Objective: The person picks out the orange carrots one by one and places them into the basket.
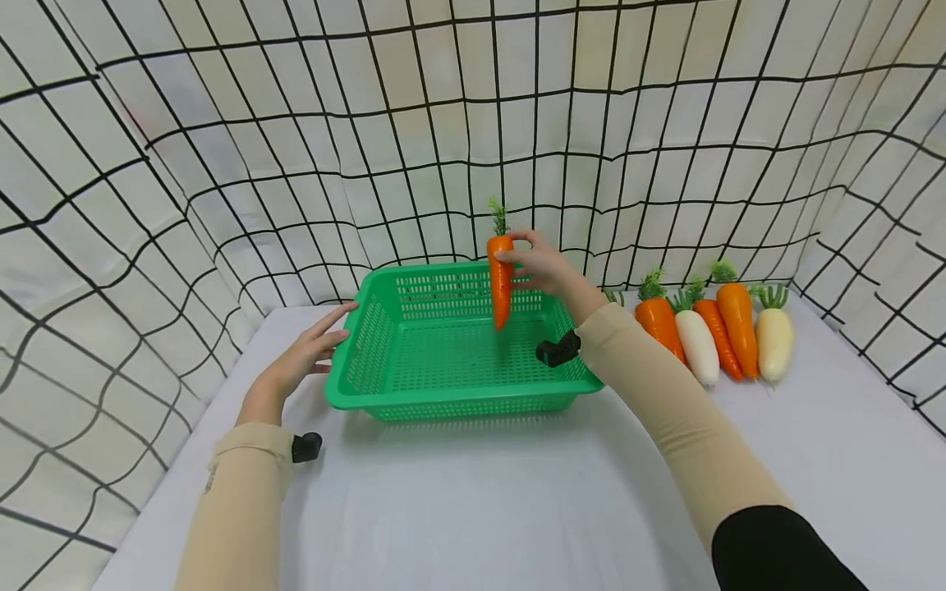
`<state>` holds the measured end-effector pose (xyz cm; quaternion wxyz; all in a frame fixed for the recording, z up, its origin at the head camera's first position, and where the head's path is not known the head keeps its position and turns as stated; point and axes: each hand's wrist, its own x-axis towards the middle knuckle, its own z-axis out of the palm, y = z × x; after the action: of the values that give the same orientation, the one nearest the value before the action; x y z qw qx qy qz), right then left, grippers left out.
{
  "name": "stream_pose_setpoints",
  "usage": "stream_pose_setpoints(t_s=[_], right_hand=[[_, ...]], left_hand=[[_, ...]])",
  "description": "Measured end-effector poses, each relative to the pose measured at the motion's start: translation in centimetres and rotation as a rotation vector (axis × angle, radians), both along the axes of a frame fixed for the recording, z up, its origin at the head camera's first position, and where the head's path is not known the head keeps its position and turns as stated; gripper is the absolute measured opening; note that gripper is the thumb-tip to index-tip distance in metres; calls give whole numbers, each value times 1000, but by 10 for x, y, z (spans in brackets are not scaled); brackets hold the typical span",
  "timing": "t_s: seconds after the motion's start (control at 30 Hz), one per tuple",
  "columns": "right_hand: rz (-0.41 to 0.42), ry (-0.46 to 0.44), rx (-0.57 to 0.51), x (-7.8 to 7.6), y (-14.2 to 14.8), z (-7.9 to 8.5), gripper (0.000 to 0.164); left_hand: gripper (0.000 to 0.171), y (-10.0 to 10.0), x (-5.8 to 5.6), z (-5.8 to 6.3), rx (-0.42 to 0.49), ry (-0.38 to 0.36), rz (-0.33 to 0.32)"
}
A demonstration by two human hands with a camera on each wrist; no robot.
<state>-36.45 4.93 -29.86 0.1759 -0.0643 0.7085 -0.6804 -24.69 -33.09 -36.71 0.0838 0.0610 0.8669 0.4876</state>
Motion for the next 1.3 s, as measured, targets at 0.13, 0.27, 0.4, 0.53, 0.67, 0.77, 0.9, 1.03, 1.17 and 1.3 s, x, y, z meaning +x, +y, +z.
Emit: stream_pose_setpoints(t_s=[0.13,0.27,0.4,0.53,0.67,0.77,0.9,1.03,1.17,1.3], right_hand=[[33,-9,55,-1,-10,-10,58],[56,-2,122,-1,-18,-18,58],[73,6,178,-2,-24,-22,58],[90,-5,230,-2,-30,-26,58],[134,-19,284,-1,-35,-29,58],[168,-18,324,0,-37,-31,58],[195,-14,371,0,-40,-34,57],[222,-27,396,0,-41,-39,57],[232,-22,439,0,-41,-44,57],[239,-17,509,0,-40,-47,57]], left_hand=[[67,3,0,2,-8,-11,-6],[68,5,0,3,-7,-18,-8],[67,4,-1,3,-8,-12,-1],[66,2,-3,4,-11,-10,0],[66,0,-5,3,-8,-19,-3],[66,-1,-5,3,-6,-22,2],[67,0,-4,3,-4,-16,12],[68,2,-1,4,-3,-10,19],[67,2,0,3,-2,-5,22],[66,1,0,3,-1,-1,21]])
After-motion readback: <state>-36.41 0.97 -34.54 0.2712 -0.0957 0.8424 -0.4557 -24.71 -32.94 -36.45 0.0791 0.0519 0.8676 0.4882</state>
